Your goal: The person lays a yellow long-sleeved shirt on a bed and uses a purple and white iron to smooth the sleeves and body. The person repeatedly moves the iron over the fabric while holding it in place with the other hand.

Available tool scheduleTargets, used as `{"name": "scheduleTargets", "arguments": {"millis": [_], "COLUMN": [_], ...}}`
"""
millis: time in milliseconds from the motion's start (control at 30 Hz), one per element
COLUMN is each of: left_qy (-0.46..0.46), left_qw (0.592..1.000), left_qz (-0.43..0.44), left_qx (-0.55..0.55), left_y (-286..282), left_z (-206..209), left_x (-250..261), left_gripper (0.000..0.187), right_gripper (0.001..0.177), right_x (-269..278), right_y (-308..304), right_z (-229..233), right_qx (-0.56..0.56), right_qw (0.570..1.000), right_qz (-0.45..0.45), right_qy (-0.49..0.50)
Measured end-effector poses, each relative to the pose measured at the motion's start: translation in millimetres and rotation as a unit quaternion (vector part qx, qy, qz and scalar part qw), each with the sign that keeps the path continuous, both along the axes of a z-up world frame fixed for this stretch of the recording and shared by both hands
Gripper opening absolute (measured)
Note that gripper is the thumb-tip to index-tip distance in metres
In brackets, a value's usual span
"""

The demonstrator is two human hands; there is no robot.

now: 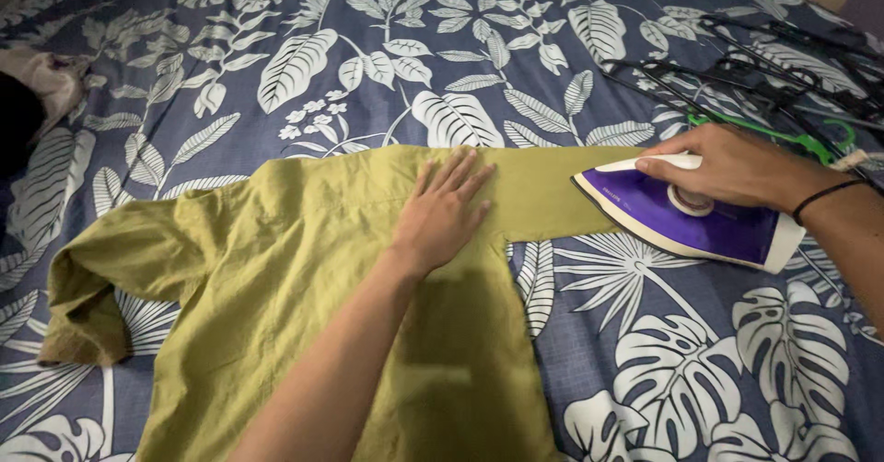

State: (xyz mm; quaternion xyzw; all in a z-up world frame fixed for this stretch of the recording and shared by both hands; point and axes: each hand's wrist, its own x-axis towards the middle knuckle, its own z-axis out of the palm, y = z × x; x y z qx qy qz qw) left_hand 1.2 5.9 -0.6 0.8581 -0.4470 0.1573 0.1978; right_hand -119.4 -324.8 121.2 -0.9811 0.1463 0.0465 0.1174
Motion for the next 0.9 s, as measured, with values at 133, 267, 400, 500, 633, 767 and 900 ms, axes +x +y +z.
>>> {"name": "scheduleTargets", "arguments": {"millis": [133, 267, 400, 500, 633, 767, 900], "left_qy": [-0.037, 0.016, 0.045, 0.031, -0.024, -0.044, 0.004], "left_qw": [0.997, 0.989, 0.974, 0.975, 0.977, 0.989, 0.988], "left_qz": [0.061, 0.137, 0.219, 0.214, 0.196, 0.123, 0.116], "left_qx": [-0.022, -0.048, -0.039, -0.059, -0.079, -0.069, -0.099], "left_y": [19, 29, 30, 29, 29, 26, 30], "left_z": [0, 5, 10, 6, -4, -10, -11], "left_x": [4, 3, -1, -1, 0, 2, -1], "left_gripper": [0.058, 0.065, 0.065, 0.068, 0.067, 0.057, 0.05], "right_gripper": [0.052, 0.053, 0.052, 0.049, 0.047, 0.048, 0.048], "right_x": [10, 23, 31, 39, 51, 66, 82], "right_y": [11, 39, 67, 86, 108, 136, 156], "right_z": [-2, 3, 10, 13, 16, 14, 10], "right_qx": [0.007, -0.008, -0.007, -0.008, 0.005, 0.001, -0.007], "right_qw": [1.0, 1.0, 1.0, 0.999, 0.998, 0.997, 0.995], "right_qz": [0.021, 0.003, 0.018, 0.012, 0.059, 0.082, 0.085], "right_qy": [-0.003, 0.018, 0.011, 0.029, 0.013, -0.013, -0.056]}}
